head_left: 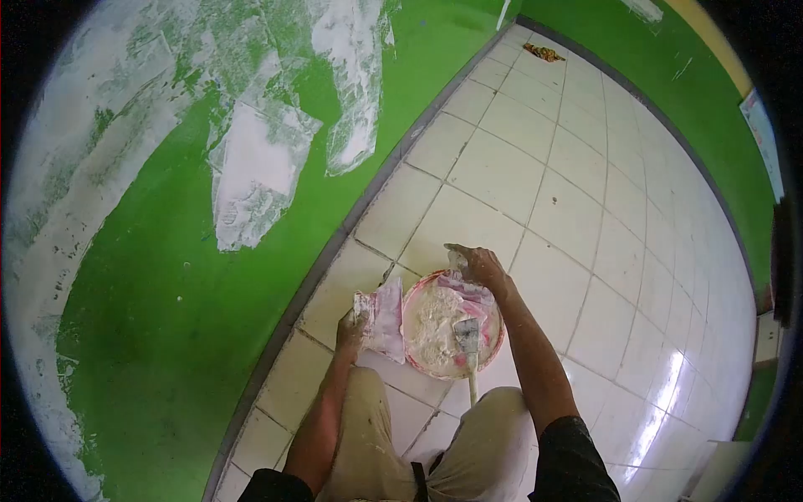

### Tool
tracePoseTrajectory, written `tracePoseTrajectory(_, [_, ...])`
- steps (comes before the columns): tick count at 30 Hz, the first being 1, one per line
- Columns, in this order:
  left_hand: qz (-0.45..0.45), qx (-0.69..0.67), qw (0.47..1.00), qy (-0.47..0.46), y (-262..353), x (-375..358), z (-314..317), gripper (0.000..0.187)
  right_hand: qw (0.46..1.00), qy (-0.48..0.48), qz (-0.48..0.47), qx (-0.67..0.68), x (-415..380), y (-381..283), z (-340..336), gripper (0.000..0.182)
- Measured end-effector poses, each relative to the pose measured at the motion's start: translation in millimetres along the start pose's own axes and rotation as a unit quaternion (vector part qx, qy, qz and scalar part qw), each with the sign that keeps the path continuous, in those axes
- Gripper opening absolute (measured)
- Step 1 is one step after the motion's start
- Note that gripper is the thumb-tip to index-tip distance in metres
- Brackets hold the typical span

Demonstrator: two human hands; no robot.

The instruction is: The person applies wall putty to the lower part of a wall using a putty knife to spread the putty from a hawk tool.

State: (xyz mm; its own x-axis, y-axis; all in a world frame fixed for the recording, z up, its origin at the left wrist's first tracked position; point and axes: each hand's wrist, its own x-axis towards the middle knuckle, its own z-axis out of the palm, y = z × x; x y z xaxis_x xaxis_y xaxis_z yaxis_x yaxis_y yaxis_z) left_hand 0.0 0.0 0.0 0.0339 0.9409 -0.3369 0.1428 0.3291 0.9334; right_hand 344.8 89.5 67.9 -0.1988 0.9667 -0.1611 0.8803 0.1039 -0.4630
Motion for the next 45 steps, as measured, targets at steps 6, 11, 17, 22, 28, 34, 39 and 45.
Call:
tracePoseTrajectory(6, [0.004,-0.044,0.999,0.013,-20,2,0,0.033,0.996,0.035,-0.068,-0.053,-9,-21,-2,0.057])
tracePoseTrajectory(11, [0.000,-0.041,0.998,0.052,18,-14,2,0.032,0.995,0.072,-0.050,0.044,-23,1,23,0.046])
tracePoseTrajectory(17, [-0.077,-0.215,0.973,0.028,-1,-9,-13,0.033,0.976,0.074,-0.027,0.204,-34,25,5,0.052])
tracePoseTrajectory(22, [-0.102,-0.296,0.950,-0.001,46,-36,2,0.029,0.903,0.053,-0.060,0.423,-63,10,-48,0.052])
tracePoseTrajectory(28, [-0.152,-0.337,0.926,-0.080,68,-53,39,0.027,0.924,0.163,0.024,0.344,-149,-73,-126,0.046])
tracePoseTrajectory(34, [-0.152,-0.406,0.883,-0.179,136,-94,64,0.036,0.890,0.399,-0.129,0.179,-226,-131,-100,0.026])
tracePoseTrajectory(39, [-0.122,-0.489,0.839,-0.207,177,-117,68,0.041,0.898,0.383,-0.207,0.055,-262,-152,-93,0.035])
tracePoseTrajectory(45, [-0.041,-0.427,0.881,-0.202,211,-142,56,0.036,0.897,0.366,-0.248,-0.015,-285,-151,-98,0.043])
